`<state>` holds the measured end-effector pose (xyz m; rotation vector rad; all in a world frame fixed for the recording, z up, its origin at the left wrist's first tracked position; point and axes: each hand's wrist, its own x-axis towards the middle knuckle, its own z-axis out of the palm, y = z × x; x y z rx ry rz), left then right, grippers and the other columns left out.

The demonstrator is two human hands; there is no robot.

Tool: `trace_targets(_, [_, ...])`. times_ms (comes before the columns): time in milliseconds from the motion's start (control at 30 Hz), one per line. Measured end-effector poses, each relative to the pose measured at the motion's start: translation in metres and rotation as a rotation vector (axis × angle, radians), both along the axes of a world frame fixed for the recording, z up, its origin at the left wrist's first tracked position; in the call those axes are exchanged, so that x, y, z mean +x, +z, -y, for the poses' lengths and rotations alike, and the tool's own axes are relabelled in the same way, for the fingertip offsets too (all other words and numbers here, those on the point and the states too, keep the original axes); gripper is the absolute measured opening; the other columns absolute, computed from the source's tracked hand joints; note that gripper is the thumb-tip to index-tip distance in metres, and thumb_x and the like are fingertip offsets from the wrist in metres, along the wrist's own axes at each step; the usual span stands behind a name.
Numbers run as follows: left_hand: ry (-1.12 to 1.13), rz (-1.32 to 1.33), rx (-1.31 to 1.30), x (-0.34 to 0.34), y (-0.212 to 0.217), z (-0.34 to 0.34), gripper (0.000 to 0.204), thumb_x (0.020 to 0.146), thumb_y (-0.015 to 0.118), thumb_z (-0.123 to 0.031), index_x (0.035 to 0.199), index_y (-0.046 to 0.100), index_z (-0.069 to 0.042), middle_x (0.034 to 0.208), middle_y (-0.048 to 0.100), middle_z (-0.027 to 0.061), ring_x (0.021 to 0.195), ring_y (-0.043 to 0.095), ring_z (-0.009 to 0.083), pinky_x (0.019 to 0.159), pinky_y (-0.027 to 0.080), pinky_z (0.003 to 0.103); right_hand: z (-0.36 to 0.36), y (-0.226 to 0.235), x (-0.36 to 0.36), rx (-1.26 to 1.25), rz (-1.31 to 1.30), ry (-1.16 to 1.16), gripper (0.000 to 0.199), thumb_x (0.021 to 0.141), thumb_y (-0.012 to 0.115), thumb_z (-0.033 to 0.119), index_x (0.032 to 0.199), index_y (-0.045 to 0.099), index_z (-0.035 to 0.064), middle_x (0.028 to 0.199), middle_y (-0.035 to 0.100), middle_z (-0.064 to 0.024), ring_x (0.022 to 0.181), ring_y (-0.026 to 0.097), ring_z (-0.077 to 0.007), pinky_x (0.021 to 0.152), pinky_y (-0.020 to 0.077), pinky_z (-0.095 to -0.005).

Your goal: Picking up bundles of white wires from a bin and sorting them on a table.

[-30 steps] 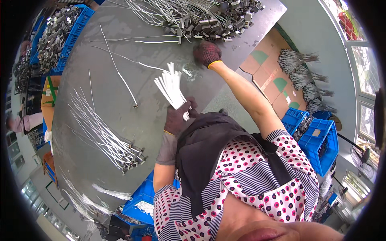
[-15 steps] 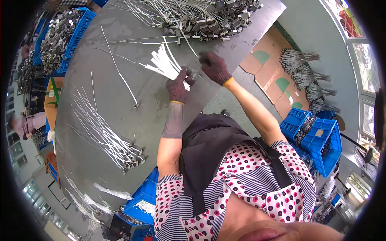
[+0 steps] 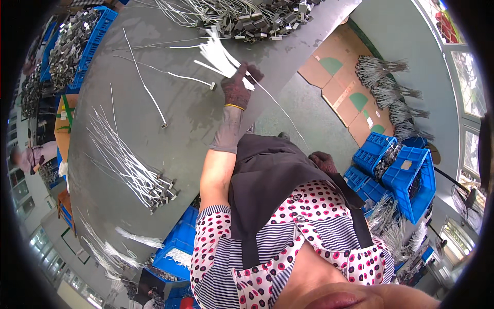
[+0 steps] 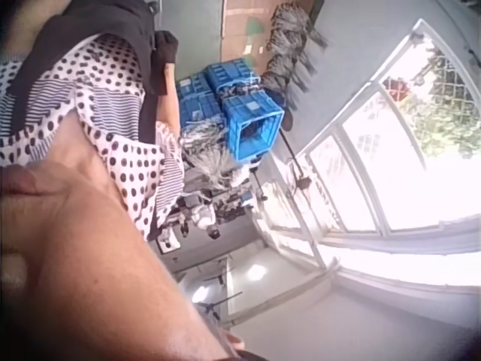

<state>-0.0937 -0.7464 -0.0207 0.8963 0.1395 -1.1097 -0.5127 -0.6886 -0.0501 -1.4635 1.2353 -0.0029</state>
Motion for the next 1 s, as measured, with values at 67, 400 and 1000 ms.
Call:
trace_targets(67, [0.064, 0.046, -0.123, 0.020, -0.001, -0.004, 0.020, 0.093, 0.066, -0.014, 0.105, 0.061, 0.001, 0.091, 0.067, 0.0145, 0.083, 0.068, 0.0298, 0.084, 0.060, 0.053, -0.012, -0.005, -0.018, 0.004, -0.064, -0.036, 0.029, 0.092, 0.062, 0.026, 0.099, 0.071, -0.0013, 0.084, 0.070, -0.0143, 0.079, 0.064, -0.0197, 0.076, 0.0507, -0.0341])
trace_targets(400, [0.287, 0.149, -0.083, 0.054, 0.022, -0.018, 0.033, 0.093, 0.069, -0.021, 0.121, 0.060, -0.005, 0.097, 0.065, 0.0154, 0.080, 0.068, 0.0303, 0.078, 0.060, 0.056, -0.023, -0.031, -0.072, 0.005, -0.238, -0.256, 0.033, 0.089, 0.064, 0.031, 0.093, 0.071, -0.0009, 0.078, 0.068, -0.0164, 0.074, 0.063, -0.0233, 0.072, 0.0493, -0.0374])
trace_targets(1000, [0.515, 0.125, -0.031, 0.113, 0.035, -0.066, 0.030, 0.092, 0.070, -0.021, 0.115, 0.060, -0.005, 0.090, 0.063, 0.0139, 0.078, 0.066, 0.0315, 0.079, 0.060, 0.056, 0.036, 0.034, 0.035, -0.156, -0.349, 0.087, 0.043, 0.086, 0.067, 0.042, 0.090, 0.070, -0.0005, 0.070, 0.064, -0.0159, 0.067, 0.060, -0.0230, 0.066, 0.0485, -0.0380])
